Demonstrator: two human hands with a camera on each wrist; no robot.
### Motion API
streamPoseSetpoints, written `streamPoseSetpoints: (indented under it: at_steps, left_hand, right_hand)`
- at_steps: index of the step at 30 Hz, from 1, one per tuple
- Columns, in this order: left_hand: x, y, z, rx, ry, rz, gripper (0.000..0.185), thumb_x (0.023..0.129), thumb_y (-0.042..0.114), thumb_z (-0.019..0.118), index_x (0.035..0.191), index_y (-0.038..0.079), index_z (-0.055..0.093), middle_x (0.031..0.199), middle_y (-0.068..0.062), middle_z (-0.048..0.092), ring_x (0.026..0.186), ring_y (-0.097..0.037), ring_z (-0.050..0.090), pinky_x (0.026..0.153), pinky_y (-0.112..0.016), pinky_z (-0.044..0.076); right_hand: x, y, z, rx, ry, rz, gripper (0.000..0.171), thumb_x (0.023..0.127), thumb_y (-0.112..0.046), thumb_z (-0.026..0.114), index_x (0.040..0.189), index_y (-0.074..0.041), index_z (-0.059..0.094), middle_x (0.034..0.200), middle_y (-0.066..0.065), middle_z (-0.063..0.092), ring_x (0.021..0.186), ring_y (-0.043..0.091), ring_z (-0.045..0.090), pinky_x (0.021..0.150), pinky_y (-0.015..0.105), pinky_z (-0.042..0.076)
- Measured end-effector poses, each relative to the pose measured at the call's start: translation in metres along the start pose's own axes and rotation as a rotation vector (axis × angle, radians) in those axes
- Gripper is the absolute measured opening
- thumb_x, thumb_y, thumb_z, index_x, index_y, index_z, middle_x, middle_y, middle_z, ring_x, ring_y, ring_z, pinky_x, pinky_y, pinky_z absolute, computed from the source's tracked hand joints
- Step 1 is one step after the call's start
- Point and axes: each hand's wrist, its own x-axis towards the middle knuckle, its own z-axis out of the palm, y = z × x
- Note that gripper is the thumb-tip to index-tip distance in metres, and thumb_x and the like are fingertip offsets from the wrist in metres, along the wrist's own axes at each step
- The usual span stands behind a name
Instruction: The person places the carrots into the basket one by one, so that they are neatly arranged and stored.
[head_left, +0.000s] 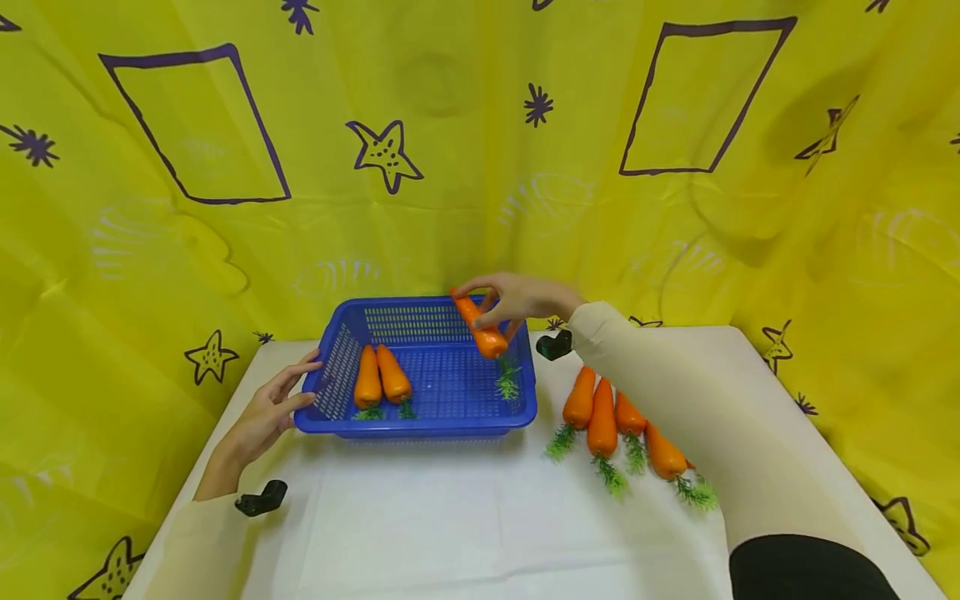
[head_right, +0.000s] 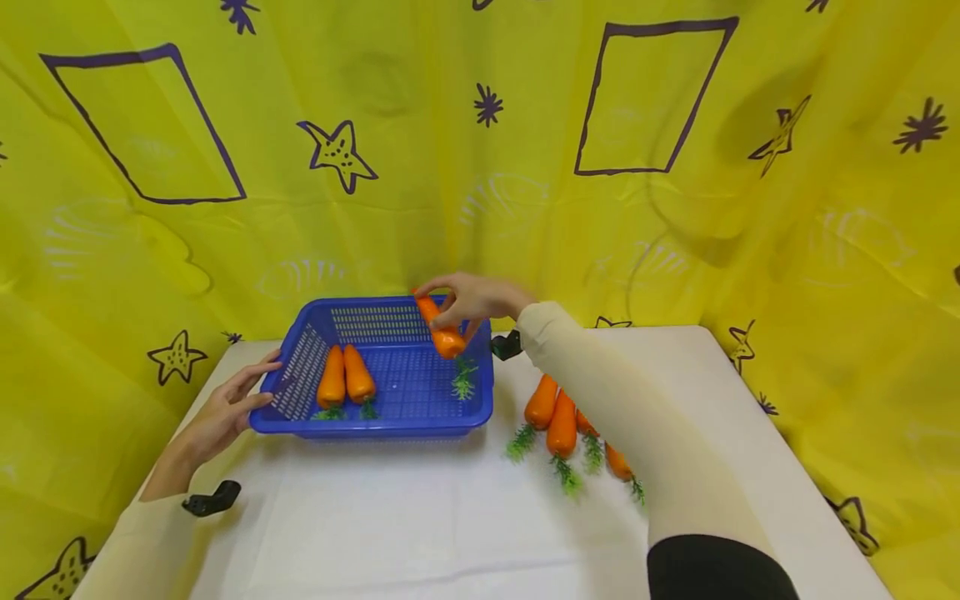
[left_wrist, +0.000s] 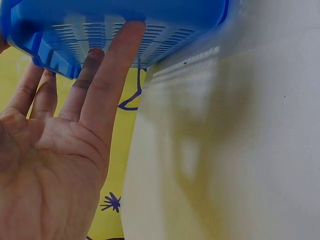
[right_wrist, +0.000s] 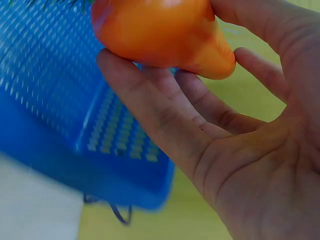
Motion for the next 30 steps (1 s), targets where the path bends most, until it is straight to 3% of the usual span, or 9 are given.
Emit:
streamPoseSetpoints:
  at_steps: [5,16,21,30]
  left_hand:
    - [0.000,0.000,-0.001,-0.002,0.005,-0.009,0.050,0.106,0.002,0.050,0.156,0.007,0.039,0.173,0.001,0.007,0.133,0.001,0.044,0.091,-0.035,0.059]
    - [0.003,-0.003,-0.005,-0.010,-0.010,-0.003,0.051,0.107,0.001,0.049,0.156,0.005,0.036,0.174,0.001,0.006,0.134,-0.001,0.044,0.091,-0.037,0.059]
    - [0.004,-0.003,-0.005,-0.015,-0.006,-0.013,0.051,0.107,0.003,0.050,0.157,0.007,0.037,0.173,0.003,0.007,0.134,-0.002,0.046,0.091,-0.037,0.059]
    - [0.003,-0.003,-0.005,-0.016,-0.005,-0.008,0.052,0.107,0.002,0.050,0.157,0.006,0.037,0.173,0.002,0.007,0.134,-0.003,0.046,0.091,-0.037,0.059]
  right_hand:
    - [0.033,0.002,0.022,0.045,-0.030,-0.019,0.067,0.097,-0.011,0.071,0.157,-0.019,0.043,0.128,0.025,0.057,0.105,0.033,0.067,0.077,0.052,0.063]
    - [0.092,0.009,0.064,0.172,-0.064,0.062,0.068,0.096,-0.006,0.072,0.157,-0.017,0.043,0.137,0.022,0.054,0.108,0.034,0.066,0.077,0.049,0.064]
    - [0.106,0.015,0.075,0.214,-0.059,0.079,0.067,0.096,-0.006,0.071,0.156,-0.015,0.044,0.134,0.021,0.054,0.102,0.035,0.069,0.076,0.050,0.064]
    - [0.121,0.024,0.090,0.242,-0.043,0.133,0.064,0.096,-0.010,0.072,0.155,-0.015,0.047,0.146,0.020,0.048,0.105,0.034,0.068,0.077,0.050,0.064]
